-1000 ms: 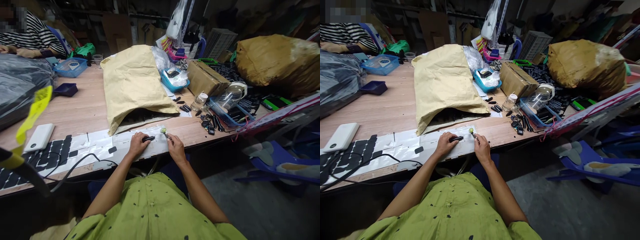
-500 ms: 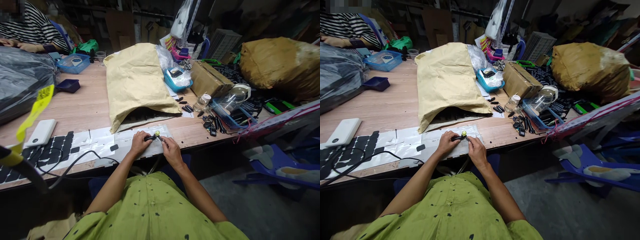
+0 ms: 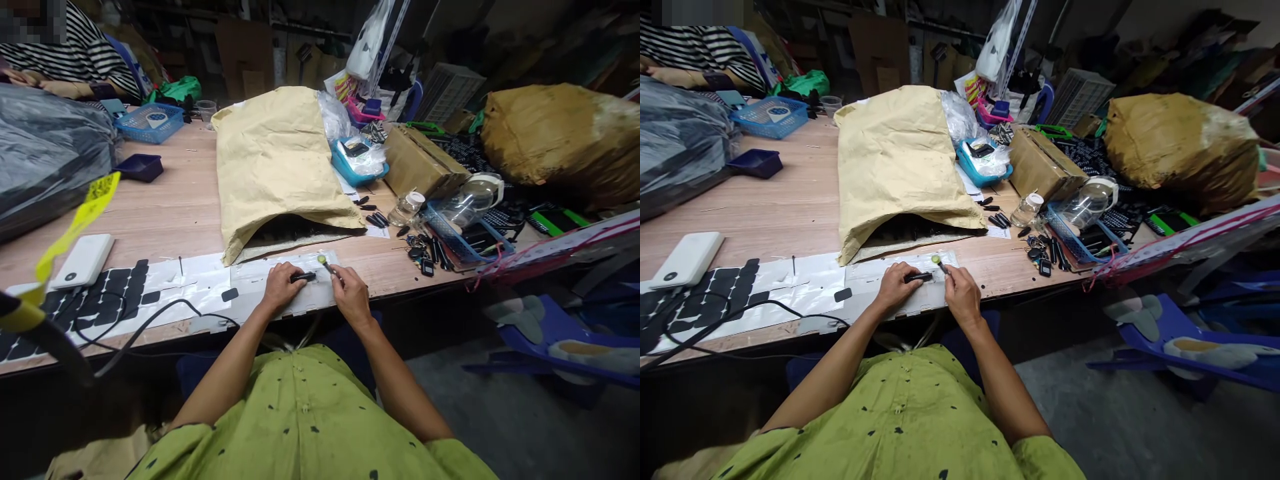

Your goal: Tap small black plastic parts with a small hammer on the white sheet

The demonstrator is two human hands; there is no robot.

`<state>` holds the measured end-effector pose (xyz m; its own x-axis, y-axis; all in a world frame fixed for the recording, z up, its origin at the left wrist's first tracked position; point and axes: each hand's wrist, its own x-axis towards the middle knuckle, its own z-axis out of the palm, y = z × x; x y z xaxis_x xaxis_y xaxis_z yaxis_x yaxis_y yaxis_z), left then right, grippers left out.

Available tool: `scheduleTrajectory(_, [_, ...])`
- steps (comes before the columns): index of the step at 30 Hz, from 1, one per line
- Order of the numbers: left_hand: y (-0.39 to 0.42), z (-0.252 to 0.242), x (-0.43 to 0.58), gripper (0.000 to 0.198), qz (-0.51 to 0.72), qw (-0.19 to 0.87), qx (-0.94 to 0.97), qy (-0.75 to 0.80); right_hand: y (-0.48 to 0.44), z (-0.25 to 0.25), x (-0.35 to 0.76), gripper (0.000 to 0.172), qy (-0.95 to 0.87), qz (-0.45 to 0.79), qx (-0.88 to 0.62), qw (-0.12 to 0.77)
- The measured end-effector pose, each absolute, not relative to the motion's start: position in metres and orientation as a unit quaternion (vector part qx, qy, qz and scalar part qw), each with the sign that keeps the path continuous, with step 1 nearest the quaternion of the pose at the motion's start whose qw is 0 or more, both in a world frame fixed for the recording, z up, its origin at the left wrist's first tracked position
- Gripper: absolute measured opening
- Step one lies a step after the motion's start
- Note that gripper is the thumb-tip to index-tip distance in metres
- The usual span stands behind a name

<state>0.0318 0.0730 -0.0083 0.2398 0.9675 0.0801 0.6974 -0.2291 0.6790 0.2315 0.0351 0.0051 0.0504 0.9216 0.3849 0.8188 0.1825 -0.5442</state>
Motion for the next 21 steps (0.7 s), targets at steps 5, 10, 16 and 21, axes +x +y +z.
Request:
scheduleTrajectory(5, [0.073, -0.008, 0.030, 0.022, 0.253, 0.279, 0.741, 0.556, 0.060, -0.012, 0.267, 0.033, -0.653, -0.028, -0.698, 0.293])
scheduleTrajectory(10, [0.071, -0.005, 0.028, 0.029, 0.240, 0.282, 0.743, 0.558, 0.060, -0.030, 0.272, 0.033, -0.639, -0.098, -0.716, 0.265])
scheduleTrajectory(16, [0.071, -0.003, 0.024, 0.033, 0.227, 0.280, 0.748, 0.558, 0.058, -0.031, 0.263, 0.033, -0.628, -0.097, -0.727, 0.260])
scheduleTrajectory(21, [0.066, 0.001, 0.020, 0.031, 0.212, 0.284, 0.775, 0.523, 0.059, -0.031, 0.263, 0.033, -0.628, -0.084, -0.730, 0.258])
